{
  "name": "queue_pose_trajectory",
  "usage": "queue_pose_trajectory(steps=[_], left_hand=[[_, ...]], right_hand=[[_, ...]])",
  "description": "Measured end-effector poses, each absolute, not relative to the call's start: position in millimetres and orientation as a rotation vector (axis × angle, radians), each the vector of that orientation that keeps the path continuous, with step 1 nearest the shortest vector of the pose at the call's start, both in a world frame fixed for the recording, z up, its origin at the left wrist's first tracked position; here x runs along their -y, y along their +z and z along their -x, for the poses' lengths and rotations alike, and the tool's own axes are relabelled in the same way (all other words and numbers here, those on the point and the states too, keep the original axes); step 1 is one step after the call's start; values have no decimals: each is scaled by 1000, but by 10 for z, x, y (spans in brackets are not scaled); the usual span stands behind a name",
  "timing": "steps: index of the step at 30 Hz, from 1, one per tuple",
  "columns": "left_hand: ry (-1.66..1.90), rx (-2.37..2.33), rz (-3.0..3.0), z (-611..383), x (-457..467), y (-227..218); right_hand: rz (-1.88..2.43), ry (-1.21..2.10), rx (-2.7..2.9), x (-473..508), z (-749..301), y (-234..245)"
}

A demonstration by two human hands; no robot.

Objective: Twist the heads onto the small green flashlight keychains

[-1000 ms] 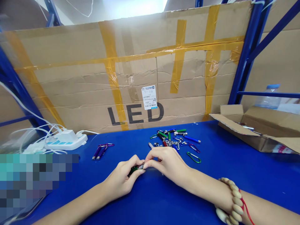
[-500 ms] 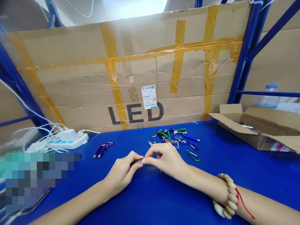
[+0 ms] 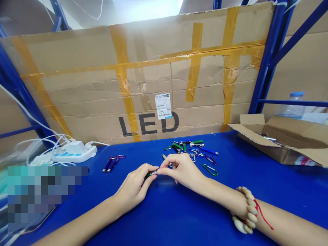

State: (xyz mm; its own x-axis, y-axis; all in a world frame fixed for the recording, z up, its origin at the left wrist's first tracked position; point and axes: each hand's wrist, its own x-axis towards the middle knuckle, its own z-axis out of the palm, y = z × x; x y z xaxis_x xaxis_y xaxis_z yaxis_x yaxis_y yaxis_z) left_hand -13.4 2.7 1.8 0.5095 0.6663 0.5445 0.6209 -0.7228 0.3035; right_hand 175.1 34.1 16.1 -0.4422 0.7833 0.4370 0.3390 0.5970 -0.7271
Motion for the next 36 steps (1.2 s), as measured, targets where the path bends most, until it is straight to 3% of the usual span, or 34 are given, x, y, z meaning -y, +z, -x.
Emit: queue_pose_trajectory(steps=[11, 36], left_hand=[[1189, -1064, -2747, 148, -45, -20], [1082, -1100, -2653, 153, -48, 2]], right_hand=[[922, 812, 2000, -323, -1750, 158], [932, 754, 2054, -309, -1737, 175]])
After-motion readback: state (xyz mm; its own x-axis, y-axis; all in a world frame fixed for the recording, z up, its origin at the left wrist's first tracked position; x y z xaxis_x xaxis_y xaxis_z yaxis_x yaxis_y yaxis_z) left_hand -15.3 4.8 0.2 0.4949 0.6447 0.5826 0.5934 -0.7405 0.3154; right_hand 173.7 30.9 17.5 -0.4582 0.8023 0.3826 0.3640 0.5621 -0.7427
